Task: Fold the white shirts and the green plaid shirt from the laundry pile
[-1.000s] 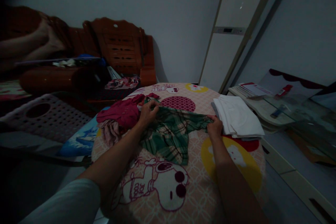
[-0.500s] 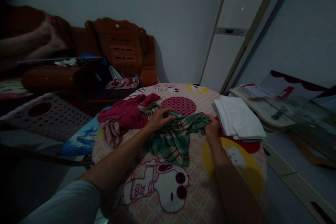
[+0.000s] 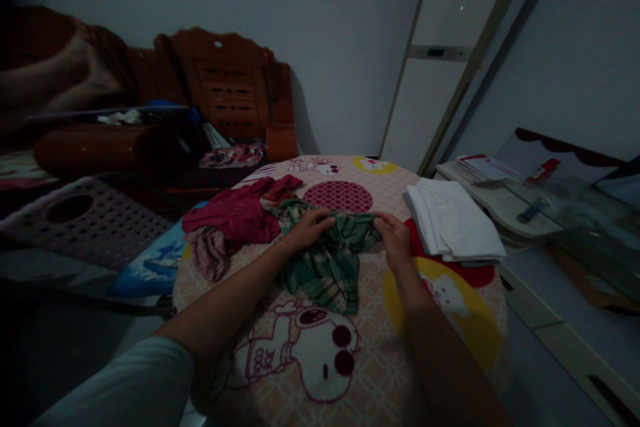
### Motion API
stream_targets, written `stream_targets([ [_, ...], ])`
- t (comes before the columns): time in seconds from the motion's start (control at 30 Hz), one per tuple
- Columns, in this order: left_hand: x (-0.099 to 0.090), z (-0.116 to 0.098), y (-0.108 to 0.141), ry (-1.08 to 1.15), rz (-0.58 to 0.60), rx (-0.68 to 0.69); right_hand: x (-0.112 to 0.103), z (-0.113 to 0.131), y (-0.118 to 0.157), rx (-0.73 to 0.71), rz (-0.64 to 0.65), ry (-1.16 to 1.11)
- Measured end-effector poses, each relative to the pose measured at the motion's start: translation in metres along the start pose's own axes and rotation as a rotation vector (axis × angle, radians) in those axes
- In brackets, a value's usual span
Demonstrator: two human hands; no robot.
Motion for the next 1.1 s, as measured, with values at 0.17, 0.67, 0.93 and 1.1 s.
stream_targets([
  [0.17, -0.002, 0.026, 0.012, 0.601, -0.280, -0.292, 0.006, -0.013, -0.003, 0.093, 0.115, 0.070],
  [0.67, -0.059, 0.046, 0.017, 0.498, -0.567, -0.256, 0.038, -0.020, 0.011, 0.151, 0.309, -0.001],
  [0.93, -0.086, 0.056, 0.022, 0.383, -0.638, -0.188, 0.025, 0.007, 0.019, 0.103, 0.340, -0.137],
  [1.1, -0.080, 0.064, 0.024, 0.558, -0.690, -0.242, 0.030, -0.015, 0.017, 0.171, 0.303, 0.247],
])
Point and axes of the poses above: each hand's wrist, its own y-axis away from the middle knuckle, its own x-axis out of the palm, z = x × y, the point moved 9 cm from there along -y, towards the middle knuckle, and after that the axes turned 15 degrees about x, right-handed, at the moved point
